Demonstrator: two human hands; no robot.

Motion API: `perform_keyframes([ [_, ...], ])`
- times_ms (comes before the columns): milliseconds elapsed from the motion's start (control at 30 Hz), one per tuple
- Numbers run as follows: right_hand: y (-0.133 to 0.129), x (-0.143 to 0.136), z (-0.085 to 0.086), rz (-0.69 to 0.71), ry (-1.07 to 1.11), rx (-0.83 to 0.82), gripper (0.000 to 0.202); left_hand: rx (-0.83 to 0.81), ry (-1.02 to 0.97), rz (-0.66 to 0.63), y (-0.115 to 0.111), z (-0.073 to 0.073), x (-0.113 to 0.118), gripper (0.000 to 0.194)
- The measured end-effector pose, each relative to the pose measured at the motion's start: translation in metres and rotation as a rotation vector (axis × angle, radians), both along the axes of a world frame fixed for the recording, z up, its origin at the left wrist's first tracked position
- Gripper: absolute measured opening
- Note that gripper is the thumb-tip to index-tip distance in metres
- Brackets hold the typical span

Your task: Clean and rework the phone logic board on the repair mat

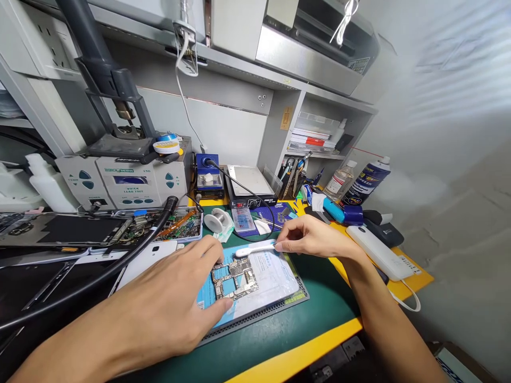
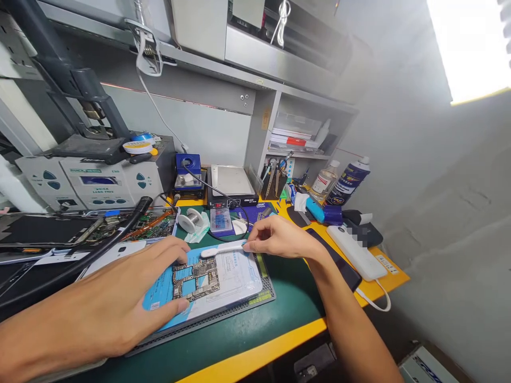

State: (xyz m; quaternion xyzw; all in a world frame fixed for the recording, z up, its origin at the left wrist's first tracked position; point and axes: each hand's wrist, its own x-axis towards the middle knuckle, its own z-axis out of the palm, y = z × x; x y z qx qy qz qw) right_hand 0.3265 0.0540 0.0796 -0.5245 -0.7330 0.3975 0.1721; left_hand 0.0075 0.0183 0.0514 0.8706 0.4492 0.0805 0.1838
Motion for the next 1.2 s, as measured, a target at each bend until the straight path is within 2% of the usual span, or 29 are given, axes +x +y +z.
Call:
perform_keyframes([
  [167,0.002,0.005,-0.001,-0.004,-0.014,-0.044,0.044,0.006,-0.014,-0.008,0.0,0.0,0.0,0.032],
  [367,0.006,0.015,-0.006,0.024,-0.036,-0.036,0.042,0.021,-0.034,0.058,-0.007,0.002,0.004,0.03],
  [600,0.007,0.026,-0.002,-0.006,-0.032,-0.049,0.038,0.021,-0.024,0.055,-0.009,0.002,0.005,0.029],
  [733,0.004,0.017,-0.001,-0.005,0.051,-0.036,0.036,0.021,-0.038,0.075,-0.011,0.003,0.006,0.027],
  [933,0.0,-0.002,-0.006,0.047,0.039,-0.02,0.029,-0.032,0.011,0.043,-0.006,0.001,0.003,0.034],
  [1200,0.004,0.008,-0.004,0.057,0.03,-0.049,0.04,0.018,-0.011,0.003,0.001,-0.007,-0.001,0.041],
])
